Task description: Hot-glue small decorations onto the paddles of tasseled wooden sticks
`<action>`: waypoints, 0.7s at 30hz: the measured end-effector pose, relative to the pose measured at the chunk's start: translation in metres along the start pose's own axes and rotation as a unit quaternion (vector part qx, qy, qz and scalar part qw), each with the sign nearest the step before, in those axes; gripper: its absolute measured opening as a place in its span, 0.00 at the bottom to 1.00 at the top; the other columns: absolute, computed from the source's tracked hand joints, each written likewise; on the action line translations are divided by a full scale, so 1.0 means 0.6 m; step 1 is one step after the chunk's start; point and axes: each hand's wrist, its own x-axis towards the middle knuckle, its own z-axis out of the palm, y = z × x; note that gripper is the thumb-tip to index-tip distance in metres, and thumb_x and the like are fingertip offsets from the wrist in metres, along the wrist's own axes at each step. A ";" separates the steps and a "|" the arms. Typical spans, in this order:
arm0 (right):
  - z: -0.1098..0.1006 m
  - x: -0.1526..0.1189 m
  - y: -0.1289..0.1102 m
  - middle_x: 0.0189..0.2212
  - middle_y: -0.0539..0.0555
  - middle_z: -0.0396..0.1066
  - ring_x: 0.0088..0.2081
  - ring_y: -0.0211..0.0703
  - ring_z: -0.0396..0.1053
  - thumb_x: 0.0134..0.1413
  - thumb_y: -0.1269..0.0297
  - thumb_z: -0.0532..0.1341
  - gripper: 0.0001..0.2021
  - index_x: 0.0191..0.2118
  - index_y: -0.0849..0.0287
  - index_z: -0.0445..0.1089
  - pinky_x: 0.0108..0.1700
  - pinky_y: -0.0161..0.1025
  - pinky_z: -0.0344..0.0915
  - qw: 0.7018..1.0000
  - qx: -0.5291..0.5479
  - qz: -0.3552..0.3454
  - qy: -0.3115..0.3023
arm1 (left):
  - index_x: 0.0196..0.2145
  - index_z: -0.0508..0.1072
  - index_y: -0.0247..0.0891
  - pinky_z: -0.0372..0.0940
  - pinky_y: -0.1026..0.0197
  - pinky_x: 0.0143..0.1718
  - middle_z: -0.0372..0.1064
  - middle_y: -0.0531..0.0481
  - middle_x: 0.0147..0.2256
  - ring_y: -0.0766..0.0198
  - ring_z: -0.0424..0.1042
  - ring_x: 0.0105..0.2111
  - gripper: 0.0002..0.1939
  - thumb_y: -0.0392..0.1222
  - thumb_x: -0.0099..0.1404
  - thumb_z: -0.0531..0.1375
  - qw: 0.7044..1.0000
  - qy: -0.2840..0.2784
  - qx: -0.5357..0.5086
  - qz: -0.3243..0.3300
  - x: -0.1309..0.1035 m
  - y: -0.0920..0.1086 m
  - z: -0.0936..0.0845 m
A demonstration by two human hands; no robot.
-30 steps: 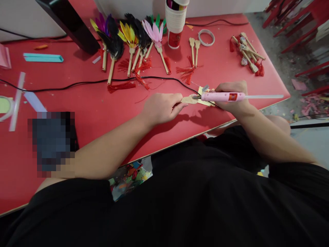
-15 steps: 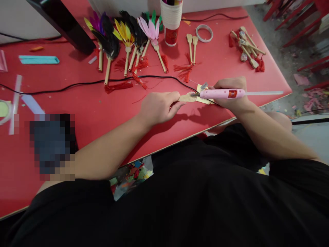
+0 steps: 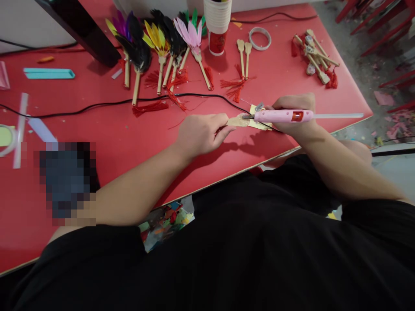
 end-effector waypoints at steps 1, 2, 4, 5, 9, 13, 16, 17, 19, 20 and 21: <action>0.000 0.000 -0.001 0.25 0.58 0.75 0.31 0.56 0.72 0.72 0.18 0.64 0.34 0.31 0.45 0.75 0.38 0.55 0.71 1.000 0.008 0.000 0.000 | 0.39 0.74 0.44 0.48 0.49 0.35 0.76 0.43 0.32 0.52 0.73 0.32 0.33 0.73 0.89 0.50 1.000 -0.001 0.003 0.001 0.000 0.000 0.000; 0.000 0.000 -0.003 0.25 0.58 0.75 0.31 0.55 0.72 0.72 0.18 0.63 0.35 0.31 0.45 0.75 0.38 0.55 0.71 1.000 0.014 -0.002 0.001 | 0.39 0.74 0.44 0.48 0.49 0.35 0.76 0.43 0.32 0.52 0.73 0.32 0.33 0.73 0.89 0.50 1.000 -0.002 0.005 0.001 0.000 0.000 0.000; -0.002 -0.001 -0.008 0.25 0.58 0.74 0.29 0.54 0.70 0.73 0.19 0.62 0.35 0.29 0.45 0.73 0.38 0.55 0.70 1.000 0.013 -0.007 0.007 | 0.38 0.74 0.45 0.48 0.49 0.35 0.76 0.43 0.32 0.52 0.73 0.32 0.33 0.73 0.89 0.50 1.000 -0.002 0.005 0.000 0.000 0.001 0.000; -0.003 -0.001 -0.011 0.24 0.57 0.73 0.28 0.53 0.68 0.73 0.19 0.62 0.35 0.28 0.45 0.72 0.38 0.55 0.70 1.000 0.006 -0.010 0.011 | 0.39 0.74 0.45 0.48 0.49 0.35 0.76 0.43 0.32 0.52 0.73 0.32 0.33 0.73 0.88 0.50 1.000 -0.002 0.004 0.000 0.000 0.001 0.000; -0.008 -0.001 -0.018 0.23 0.58 0.73 0.27 0.52 0.67 0.74 0.20 0.61 0.36 0.28 0.45 0.72 0.37 0.55 0.70 1.000 -0.007 -0.022 0.015 | 0.39 0.75 0.44 0.49 0.49 0.35 0.76 0.43 0.32 0.52 0.73 0.32 0.33 0.73 0.89 0.50 1.000 0.002 0.000 0.001 -0.001 0.002 -0.002; -0.002 0.000 -0.016 0.23 0.57 0.73 0.26 0.50 0.65 0.75 0.19 0.59 0.37 0.28 0.46 0.71 0.35 0.53 0.68 0.999 -0.004 -0.035 0.035 | 0.39 0.76 0.44 0.48 0.49 0.34 0.75 0.43 0.31 0.53 0.72 0.31 0.36 0.74 0.89 0.47 1.000 0.014 0.014 0.020 -0.002 -0.001 0.002; 0.005 0.002 -0.011 0.21 0.54 0.69 0.24 0.47 0.61 0.75 0.20 0.61 0.37 0.26 0.46 0.67 0.32 0.51 0.64 0.996 0.000 -0.060 0.062 | 0.39 0.78 0.44 0.47 0.50 0.33 0.76 0.43 0.30 0.53 0.71 0.29 0.39 0.75 0.89 0.44 0.998 0.032 0.035 0.036 -0.002 -0.004 0.007; 0.007 0.002 -0.010 0.20 0.53 0.69 0.24 0.46 0.60 0.75 0.22 0.61 0.36 0.26 0.46 0.67 0.31 0.50 0.63 0.995 0.001 -0.070 0.071 | 0.39 0.78 0.44 0.47 0.50 0.33 0.76 0.43 0.30 0.53 0.71 0.29 0.40 0.75 0.89 0.44 0.998 0.038 0.043 0.040 -0.002 -0.005 0.008; 0.008 0.003 -0.011 0.20 0.52 0.69 0.24 0.45 0.58 0.77 0.26 0.62 0.34 0.27 0.46 0.69 0.31 0.49 0.62 0.994 -0.001 -0.080 0.079 | 0.39 0.79 0.43 0.48 0.50 0.32 0.77 0.42 0.30 0.53 0.72 0.29 0.40 0.75 0.89 0.43 0.997 0.042 0.052 0.044 -0.002 -0.006 0.009; 0.008 0.003 -0.012 0.20 0.52 0.69 0.24 0.45 0.57 0.77 0.27 0.63 0.33 0.27 0.46 0.69 0.30 0.49 0.62 0.993 -0.001 -0.084 0.080 | 0.40 0.79 0.43 0.48 0.50 0.32 0.77 0.42 0.30 0.53 0.72 0.29 0.40 0.75 0.89 0.43 0.997 0.043 0.054 0.045 -0.003 -0.006 0.009; 0.007 0.003 -0.013 0.20 0.52 0.69 0.24 0.44 0.56 0.77 0.29 0.63 0.32 0.27 0.46 0.69 0.30 0.49 0.62 0.993 0.001 -0.088 0.080 | 0.40 0.80 0.43 0.48 0.50 0.32 0.77 0.42 0.30 0.52 0.73 0.29 0.40 0.75 0.89 0.43 0.997 0.042 0.054 0.045 -0.003 -0.006 0.009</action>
